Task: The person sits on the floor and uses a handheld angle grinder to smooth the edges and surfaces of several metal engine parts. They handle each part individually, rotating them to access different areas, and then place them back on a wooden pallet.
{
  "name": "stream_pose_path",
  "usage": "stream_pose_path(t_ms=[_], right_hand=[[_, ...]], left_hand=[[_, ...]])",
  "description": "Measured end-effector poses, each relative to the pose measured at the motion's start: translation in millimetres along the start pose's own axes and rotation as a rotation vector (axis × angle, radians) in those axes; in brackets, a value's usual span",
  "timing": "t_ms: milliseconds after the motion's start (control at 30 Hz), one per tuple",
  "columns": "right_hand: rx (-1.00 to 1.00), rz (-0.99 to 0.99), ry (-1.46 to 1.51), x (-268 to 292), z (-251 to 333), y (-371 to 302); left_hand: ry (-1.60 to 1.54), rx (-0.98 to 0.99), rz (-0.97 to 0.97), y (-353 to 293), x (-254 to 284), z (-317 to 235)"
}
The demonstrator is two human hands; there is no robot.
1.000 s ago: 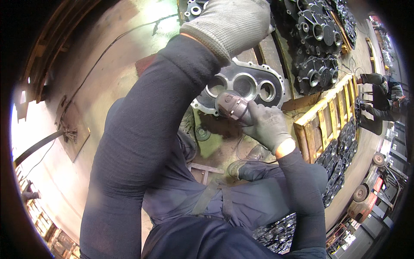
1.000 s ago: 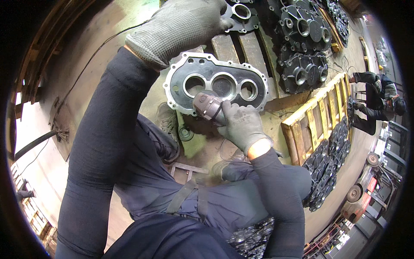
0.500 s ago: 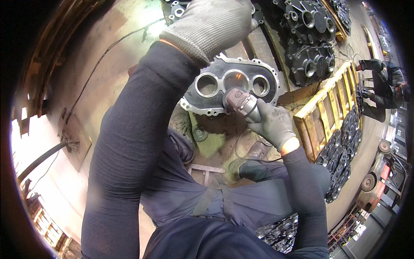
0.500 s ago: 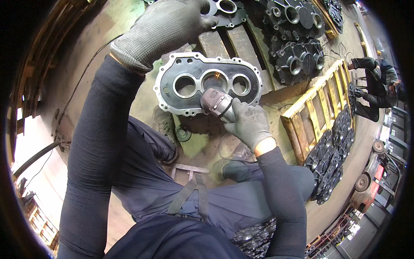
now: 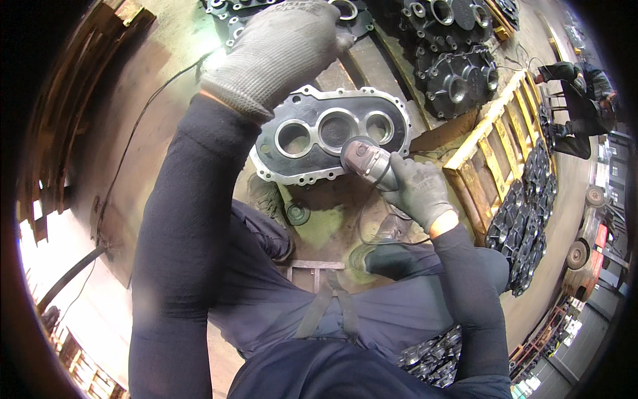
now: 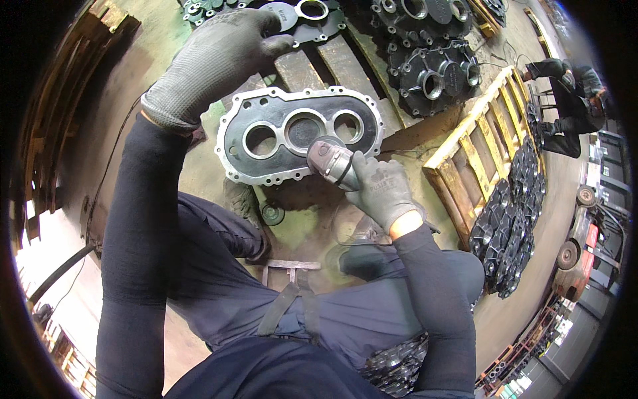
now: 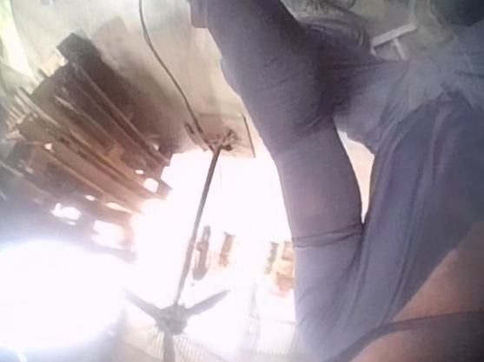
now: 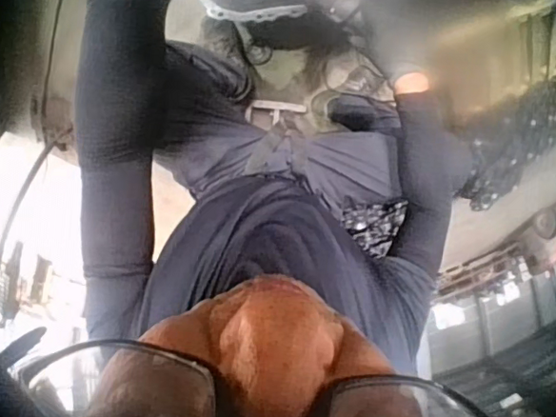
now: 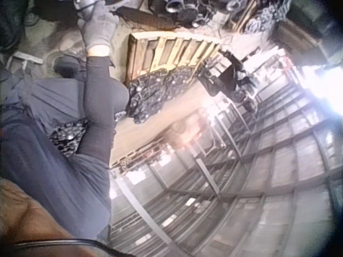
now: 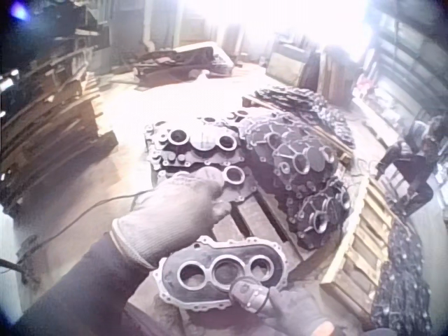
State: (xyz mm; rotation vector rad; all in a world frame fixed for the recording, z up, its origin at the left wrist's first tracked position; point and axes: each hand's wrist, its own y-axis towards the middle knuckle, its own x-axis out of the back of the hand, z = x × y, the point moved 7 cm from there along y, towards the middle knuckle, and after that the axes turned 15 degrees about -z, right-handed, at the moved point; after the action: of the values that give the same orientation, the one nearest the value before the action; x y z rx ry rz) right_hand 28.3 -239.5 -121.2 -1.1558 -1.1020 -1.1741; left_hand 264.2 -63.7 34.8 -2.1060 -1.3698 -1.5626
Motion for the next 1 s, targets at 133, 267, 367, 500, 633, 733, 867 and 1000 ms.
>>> stream_pose_path(t_ms=[133, 267, 367, 500, 633, 733, 867, 1000], right_hand=[[-0.063, -0.001, 0.006, -0.5, -19.8, -6.2], [-0.099, -0.042, 0.017, -0.9, -35.9, -7.6], [-0.104, -0.084, -0.023, -1.8, -42.3, -6.0], [-0.128, -0.076, -0.031, -3.7, -44.7, -2.3], [-0.139, -0.043, -0.065, -5.6, -50.5, -3.6], [-0.123, -0.104, -0.058, -4.9, -54.4, -10.5], [-0.118, -0.108, -0.031, -1.7, -58.1, -14.6], [-0.148, -0.126, -0.003, 1.3, -67.1, -23.6]], left_hand=[[-0.006, 0.111, 0.076, -1.8, -23.7, 12.4], [-0.020, 0.100, 0.079, 0.7, -28.7, 11.6], [-0.003, 0.089, 0.103, 4.3, -31.3, 8.1], [0.017, 0.117, 0.080, 3.7, -35.4, 8.7], [0.035, 0.118, 0.127, 9.2, -41.8, 5.1], [0.060, 0.111, 0.184, 13.5, -42.1, -4.3], [0.108, 0.094, 0.195, 17.0, -28.3, -22.6], [0.102, -0.040, 0.028, 15.6, -32.2, -36.4]])
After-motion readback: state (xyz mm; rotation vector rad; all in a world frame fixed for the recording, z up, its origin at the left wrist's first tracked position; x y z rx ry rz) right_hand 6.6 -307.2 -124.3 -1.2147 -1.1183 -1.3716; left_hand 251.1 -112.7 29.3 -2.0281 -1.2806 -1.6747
